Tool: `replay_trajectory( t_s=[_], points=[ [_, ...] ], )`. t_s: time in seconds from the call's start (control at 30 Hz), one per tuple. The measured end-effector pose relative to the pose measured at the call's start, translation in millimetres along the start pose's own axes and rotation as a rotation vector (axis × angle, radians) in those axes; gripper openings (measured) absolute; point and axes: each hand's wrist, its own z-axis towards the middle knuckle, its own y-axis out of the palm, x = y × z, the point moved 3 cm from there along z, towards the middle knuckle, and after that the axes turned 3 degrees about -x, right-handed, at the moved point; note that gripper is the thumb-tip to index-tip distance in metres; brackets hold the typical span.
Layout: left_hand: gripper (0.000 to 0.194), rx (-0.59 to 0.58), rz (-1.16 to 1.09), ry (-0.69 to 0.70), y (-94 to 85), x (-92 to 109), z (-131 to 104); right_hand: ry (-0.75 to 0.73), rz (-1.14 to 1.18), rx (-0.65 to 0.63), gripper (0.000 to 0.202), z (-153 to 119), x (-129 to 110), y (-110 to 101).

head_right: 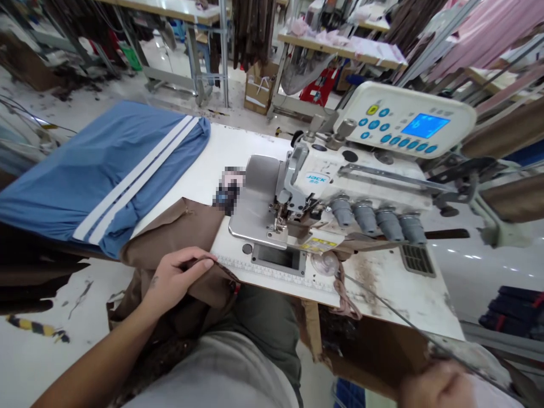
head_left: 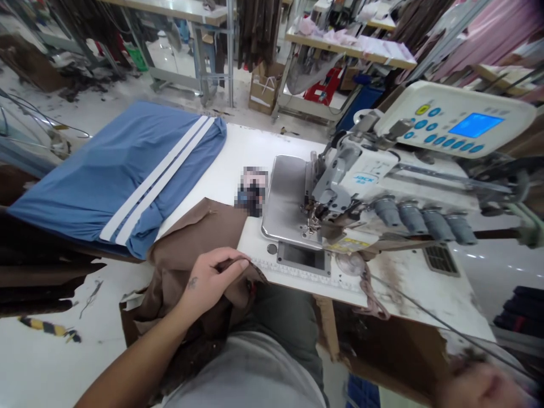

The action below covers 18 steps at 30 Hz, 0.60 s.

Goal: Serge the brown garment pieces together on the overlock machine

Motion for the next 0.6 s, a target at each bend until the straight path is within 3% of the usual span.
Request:
replay_trajectory(
  t_s=[0.1,0.2,0.27,0.33,0.4,0.5,0.6],
  points=[
    [0.022,-0.026,-0.032,-0.05,3.9,-4,6,0.138,0.121,0.19,0.037,-51,-39,56],
    [0.026,-0.12,0.002,-0.061,10.3,-5,8,-0.032,0.378,0.025,0.043,-57,-122,101],
    [0.025,-0.203,0.059,-0.015,14.2,-4,4,-0.221,0.482,-0.049,0.04,-41,-179,104],
    [0.024,-0.254,0.104,0.02,16.2,-1,-4,-0.433,0.564,-0.126,0.039,-20,-229,93],
    [0.024,-0.269,0.137,0.037,16.4,1,-14,-0.537,0.608,-0.224,0.05,0,-269,81],
    [0.02,-0.228,0.153,0.067,12.9,5,-27,-0.599,0.624,-0.429,0.039,15,-315,77],
    [0.021,-0.169,0.097,0.018,6.0,1,-34,-0.583,0.636,-0.556,0.034,17,-336,83]
  ],
)
